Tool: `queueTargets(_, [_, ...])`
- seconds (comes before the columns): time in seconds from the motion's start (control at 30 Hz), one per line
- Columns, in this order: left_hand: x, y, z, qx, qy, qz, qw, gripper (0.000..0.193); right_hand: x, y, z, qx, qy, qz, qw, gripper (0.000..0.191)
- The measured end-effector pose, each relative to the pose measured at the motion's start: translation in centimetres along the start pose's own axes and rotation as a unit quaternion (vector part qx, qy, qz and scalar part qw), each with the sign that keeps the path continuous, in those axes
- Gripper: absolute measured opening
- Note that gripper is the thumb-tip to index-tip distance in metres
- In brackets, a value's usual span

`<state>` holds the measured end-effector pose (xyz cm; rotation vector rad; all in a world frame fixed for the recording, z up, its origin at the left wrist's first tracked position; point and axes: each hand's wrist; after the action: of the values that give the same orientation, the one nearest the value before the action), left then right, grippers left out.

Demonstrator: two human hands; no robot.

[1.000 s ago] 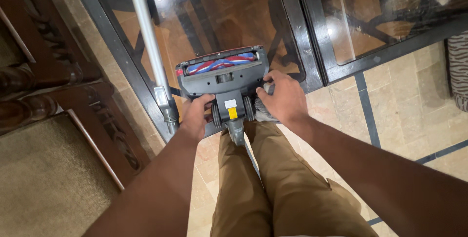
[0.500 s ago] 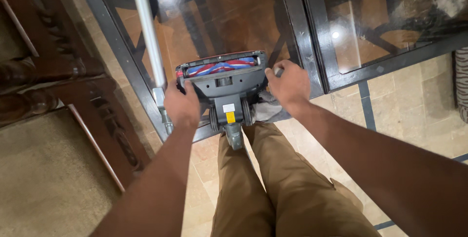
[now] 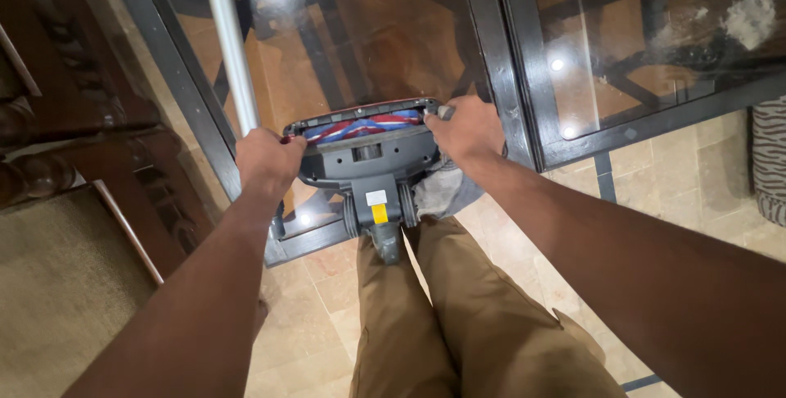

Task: The person sits on the floor and wipes a vacuum cleaner hose attachment with a cloth, then removes the brush roll from the vacuum floor head, carries it to a bathroom sink, rinses and wrings it under running water, and washes their hands.

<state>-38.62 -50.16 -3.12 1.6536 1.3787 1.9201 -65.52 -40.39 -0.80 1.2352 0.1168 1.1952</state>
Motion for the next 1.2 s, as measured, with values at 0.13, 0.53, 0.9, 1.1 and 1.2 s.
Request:
queueTargets(0.13, [-0.6, 0.0, 0.5, -0.060, -0.089, 0.010, 0.994, 0.042, -0.4, -0.3, -0.2, 0.018, 0.009, -0.012, 1.000, 0.047])
queueTargets(0.53, [0.6, -1.3, 0.4, -0.013, -0.099, -0.018, 0.995, 0.037, 0.3, -0.4, -0.4, 0.059, 0.054, -0.036, 0.996, 0.044])
queueTargets(0.9, [-0.1, -1.9, 1.0, 0.024, -0.102, 0.017, 0.994, 0.038, 0.8, -0.2, -0.8, 0.087, 0.061, -0.045, 0.993, 0.035])
queueTargets(1.1, [-0.8, -2.1, 1.9, 0.033, -0.146, 0.052, 0.987, 0.036, 0.9, 0.0, -1.4, 0.102, 0.079, -0.043, 0.991, 0.039])
queueTargets(1.2, [-1.1, -2.5, 2.0, 0.038, -0.147, 0.054, 0.987, 0.035, 1.0, 0.0, -1.4, 0.106, 0.076, -0.040, 0.991, 0.039])
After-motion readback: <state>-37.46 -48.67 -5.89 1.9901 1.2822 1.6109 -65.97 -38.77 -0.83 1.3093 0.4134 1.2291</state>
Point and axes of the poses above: each hand's wrist, its own x-axis away from the middle knuckle, its own y-axis out of the back of the hand, z = x × y, and after that the axes turned 15 degrees about y, right-handed
